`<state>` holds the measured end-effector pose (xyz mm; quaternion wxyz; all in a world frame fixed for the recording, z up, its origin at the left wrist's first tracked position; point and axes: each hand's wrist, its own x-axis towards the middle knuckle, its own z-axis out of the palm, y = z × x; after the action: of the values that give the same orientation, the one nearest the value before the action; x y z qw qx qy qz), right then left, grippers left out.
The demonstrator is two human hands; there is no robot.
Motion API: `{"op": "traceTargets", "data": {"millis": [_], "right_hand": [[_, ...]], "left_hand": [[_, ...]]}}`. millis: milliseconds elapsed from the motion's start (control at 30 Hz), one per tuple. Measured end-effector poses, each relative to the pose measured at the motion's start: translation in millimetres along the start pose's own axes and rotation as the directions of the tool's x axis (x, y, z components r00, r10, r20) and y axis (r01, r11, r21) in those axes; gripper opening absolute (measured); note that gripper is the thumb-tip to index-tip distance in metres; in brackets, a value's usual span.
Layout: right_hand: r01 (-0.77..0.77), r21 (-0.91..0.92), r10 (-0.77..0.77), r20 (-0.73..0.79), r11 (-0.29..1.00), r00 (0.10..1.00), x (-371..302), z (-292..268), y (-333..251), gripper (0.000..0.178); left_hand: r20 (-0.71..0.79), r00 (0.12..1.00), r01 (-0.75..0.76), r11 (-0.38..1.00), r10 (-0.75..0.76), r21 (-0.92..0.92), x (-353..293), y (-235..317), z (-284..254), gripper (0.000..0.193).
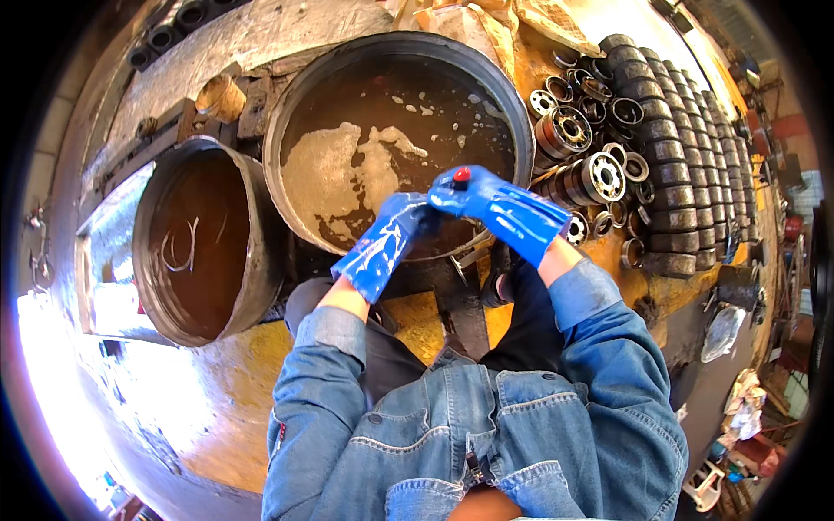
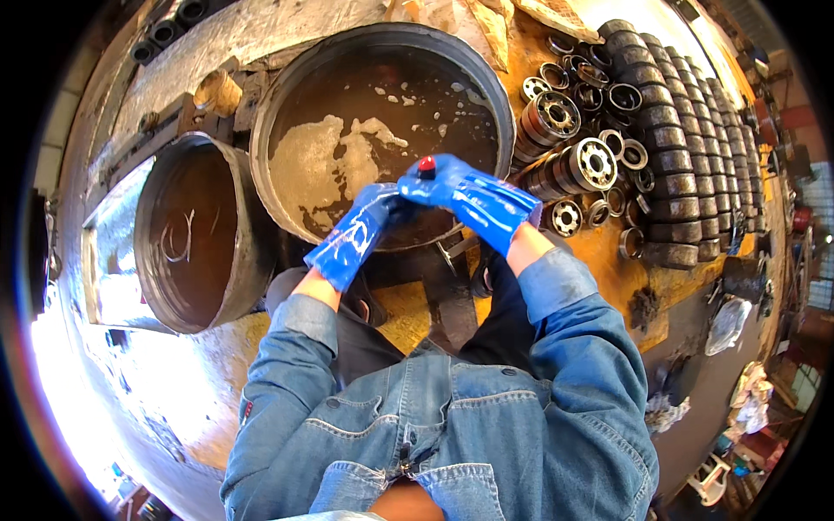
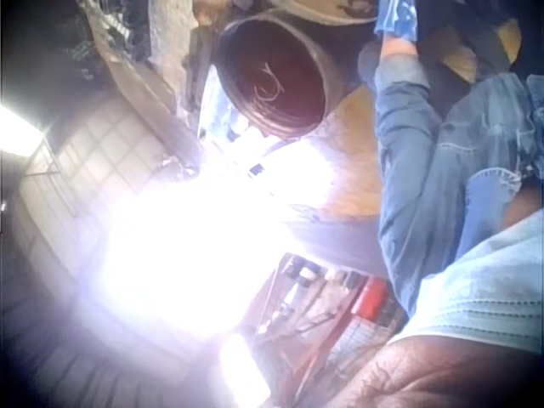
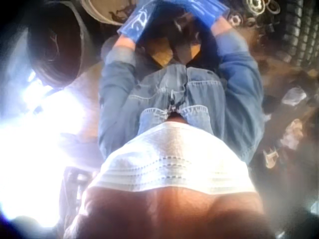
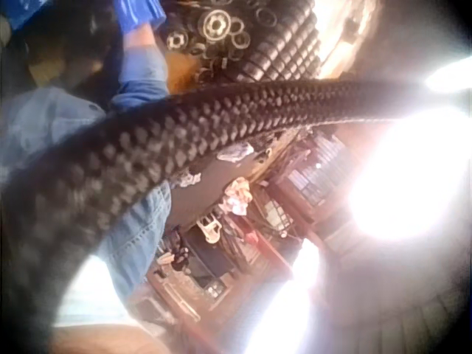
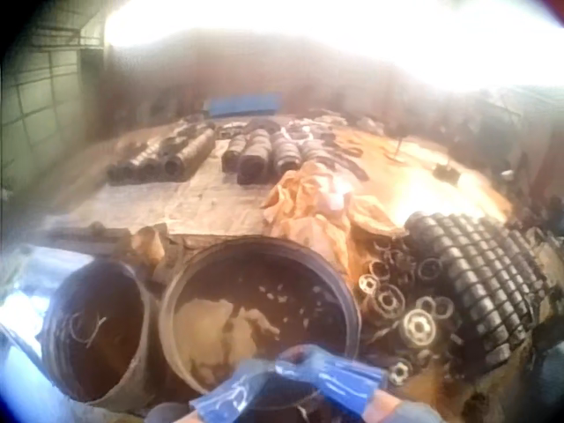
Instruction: The person cleans cylindrical metal parts by dipping them into a bucket of liquid and scrubbing them with a red-handled brush. The person handles the parts one at a time, scrubbing the interior and exterior surfaces before placing them on the floor.
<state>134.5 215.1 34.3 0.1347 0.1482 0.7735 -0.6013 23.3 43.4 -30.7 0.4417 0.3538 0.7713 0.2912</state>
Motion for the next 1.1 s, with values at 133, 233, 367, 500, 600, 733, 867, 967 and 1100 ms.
{"op": "traceTargets", "data": {"millis": [133,233,367,500,600,733,867,967,1100], "right_hand": [[-0.127,-0.334,0.076,-0.16,0.934,0.984,-23,-9,-11,0.044],[-0.231,-0.42,0.125,-0.264,0.878,0.956,-13,-16,-6,0.044],[-0.35,-0.547,0.244,-0.258,0.76,0.935,-11,-22,-14,0.036],[-0.303,-0.69,0.396,-0.026,0.657,0.918,-15,-10,-11,0.034],[-0.249,-0.702,0.433,0.093,0.667,0.897,-10,-3,4,0.032],[-0.211,-0.704,0.472,0.197,0.678,0.859,-13,-13,-11,0.032],[-0.21,-0.703,0.468,0.194,0.679,0.862,-18,-18,-5,0.03],[-0.207,-0.688,0.464,0.211,0.696,0.86,-22,-27,-3,0.029],[-0.16,-0.677,0.414,0.23,0.718,0.881,-22,-20,-7,0.029]], "left_hand": [[0.013,0.966,0.258,0.96,-0.258,-0.112,-5,38,10,0.032],[-0.03,0.972,-0.181,0.823,0.233,0.539,-3,34,-12,0.048],[-0.175,0.942,-0.106,0.746,0.288,0.658,47,25,-30,0.074],[0.027,0.909,-0.263,0.521,0.417,0.812,136,74,-37,0.089],[0.175,0.921,-0.311,0.385,0.349,0.869,193,118,-28,0.088],[0.259,0.95,-0.292,0.206,0.176,0.934,243,116,-19,0.056],[0.033,0.999,-0.036,0.304,0.015,0.952,270,99,-26,0.043],[0.045,0.997,-0.019,0.363,-0.064,0.931,264,99,-53,0.055],[-0.05,0.999,0.048,0.267,0.0,0.962,244,24,-105,0.061]]}}
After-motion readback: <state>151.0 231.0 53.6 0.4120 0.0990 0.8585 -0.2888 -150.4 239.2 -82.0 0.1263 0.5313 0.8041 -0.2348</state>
